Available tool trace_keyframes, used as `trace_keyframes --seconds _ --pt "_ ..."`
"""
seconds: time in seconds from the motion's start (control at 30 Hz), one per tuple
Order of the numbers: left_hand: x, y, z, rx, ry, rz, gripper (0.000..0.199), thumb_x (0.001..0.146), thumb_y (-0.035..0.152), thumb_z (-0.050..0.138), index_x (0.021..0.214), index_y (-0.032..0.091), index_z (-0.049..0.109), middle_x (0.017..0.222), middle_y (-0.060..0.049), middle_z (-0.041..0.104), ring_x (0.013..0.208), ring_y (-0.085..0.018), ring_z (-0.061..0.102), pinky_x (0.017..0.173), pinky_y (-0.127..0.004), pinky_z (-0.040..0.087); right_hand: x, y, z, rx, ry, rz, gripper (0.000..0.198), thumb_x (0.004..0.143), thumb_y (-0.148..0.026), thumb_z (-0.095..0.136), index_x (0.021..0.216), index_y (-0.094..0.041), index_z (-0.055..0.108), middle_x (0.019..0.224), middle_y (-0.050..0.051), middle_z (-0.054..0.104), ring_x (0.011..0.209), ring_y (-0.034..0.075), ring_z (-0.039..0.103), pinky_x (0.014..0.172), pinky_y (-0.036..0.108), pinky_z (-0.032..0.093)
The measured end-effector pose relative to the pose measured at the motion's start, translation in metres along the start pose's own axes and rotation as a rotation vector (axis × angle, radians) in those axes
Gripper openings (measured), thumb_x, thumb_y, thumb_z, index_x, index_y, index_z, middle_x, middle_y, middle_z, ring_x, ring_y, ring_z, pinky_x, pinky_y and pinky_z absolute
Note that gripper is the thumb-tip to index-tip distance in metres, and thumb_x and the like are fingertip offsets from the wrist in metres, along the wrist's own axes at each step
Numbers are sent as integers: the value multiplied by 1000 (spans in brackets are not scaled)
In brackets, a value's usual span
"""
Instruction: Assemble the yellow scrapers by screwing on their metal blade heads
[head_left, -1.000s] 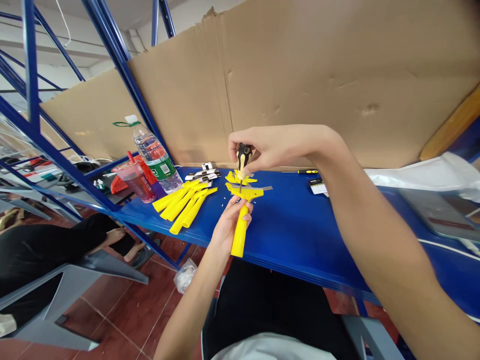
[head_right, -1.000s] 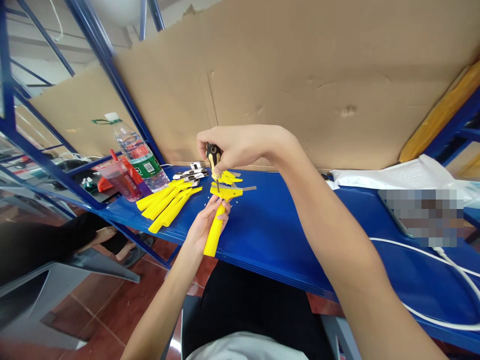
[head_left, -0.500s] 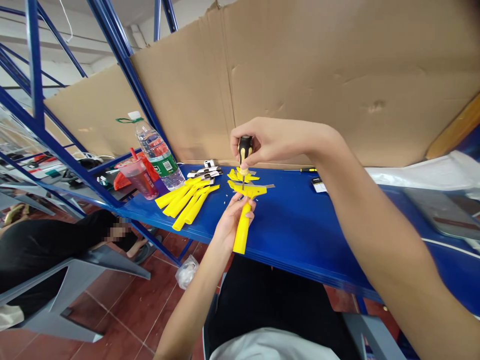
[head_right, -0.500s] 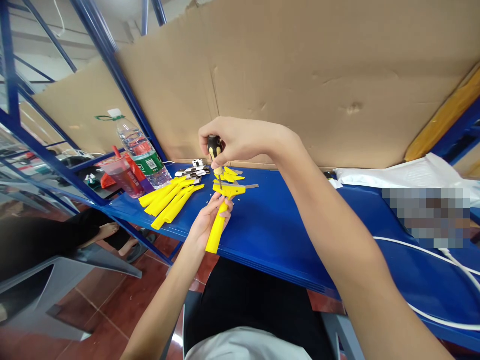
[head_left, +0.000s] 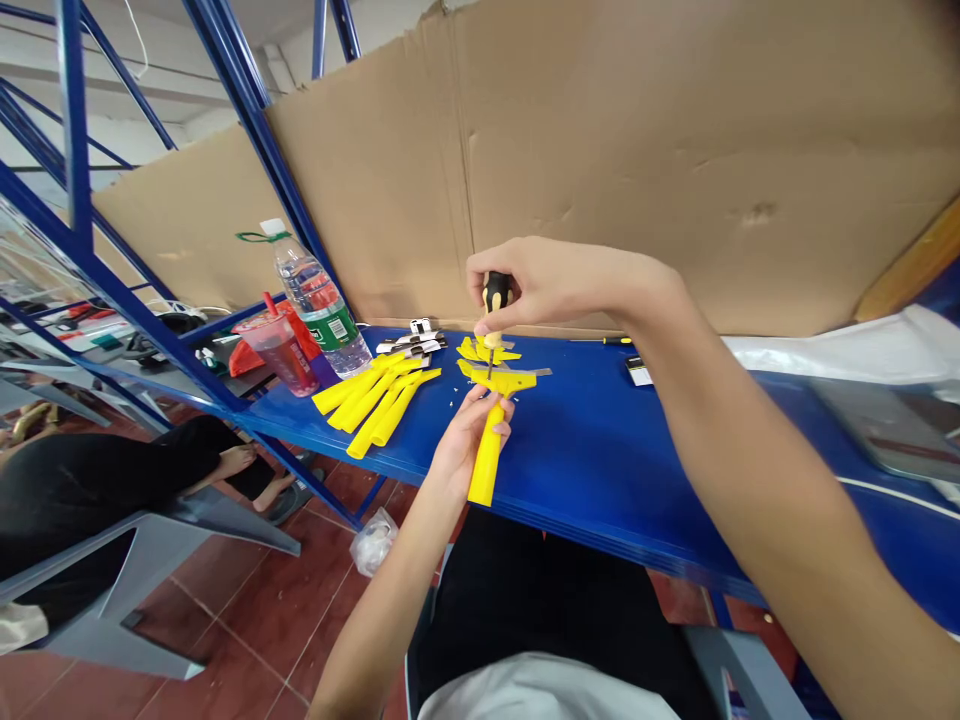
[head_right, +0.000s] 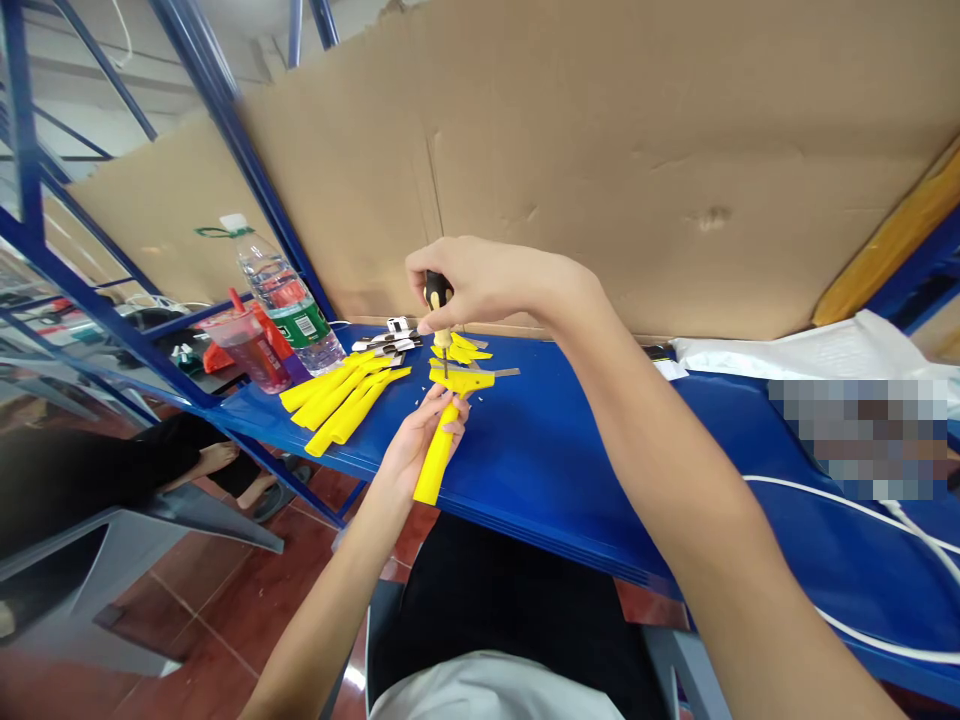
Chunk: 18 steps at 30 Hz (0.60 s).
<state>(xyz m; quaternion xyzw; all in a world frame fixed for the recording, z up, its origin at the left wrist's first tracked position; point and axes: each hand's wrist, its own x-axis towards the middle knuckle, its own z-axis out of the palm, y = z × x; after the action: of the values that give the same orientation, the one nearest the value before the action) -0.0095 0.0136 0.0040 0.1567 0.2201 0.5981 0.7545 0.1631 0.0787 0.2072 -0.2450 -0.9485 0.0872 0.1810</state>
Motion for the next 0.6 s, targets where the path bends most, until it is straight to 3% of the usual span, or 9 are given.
trace_keyframes --seconds 0.17,0.33,0.5,0.6 --pt "1 1 -3 4 -24 6 35 89 1 78 112 21 62 127 -11 70 84 -11 73 56 -13 47 -2 -4 -2 61 -75 -54 28 89 -38 85 105 -21 70 101 4 74 86 19 62 69 32 40" --pt "0 1 -5 22 -50 0 37 89 1 79 114 22 62 129 -11 70 85 -10 73 56 -13 48 -2 -2 0 -32 55 14 30 90 -42 85 104 -21 69 95 4 72 85 20 61 68 33 38" --pt "0 1 -5 1 -53 30 34 90 3 79 112 22 62 131 -11 69 86 -9 72 58 -12 48 -1 7 -1 49 -71 -20 34 87 -39 87 109 -21 69 104 5 75 87 20 63 69 33 40" --pt "-2 1 -5 28 -64 29 34 90 4 81 112 22 63 130 -11 70 86 -10 72 58 -13 48 -1 5 -1 48 -43 -8 28 89 -42 84 102 -21 69 96 4 75 85 20 62 69 33 39"
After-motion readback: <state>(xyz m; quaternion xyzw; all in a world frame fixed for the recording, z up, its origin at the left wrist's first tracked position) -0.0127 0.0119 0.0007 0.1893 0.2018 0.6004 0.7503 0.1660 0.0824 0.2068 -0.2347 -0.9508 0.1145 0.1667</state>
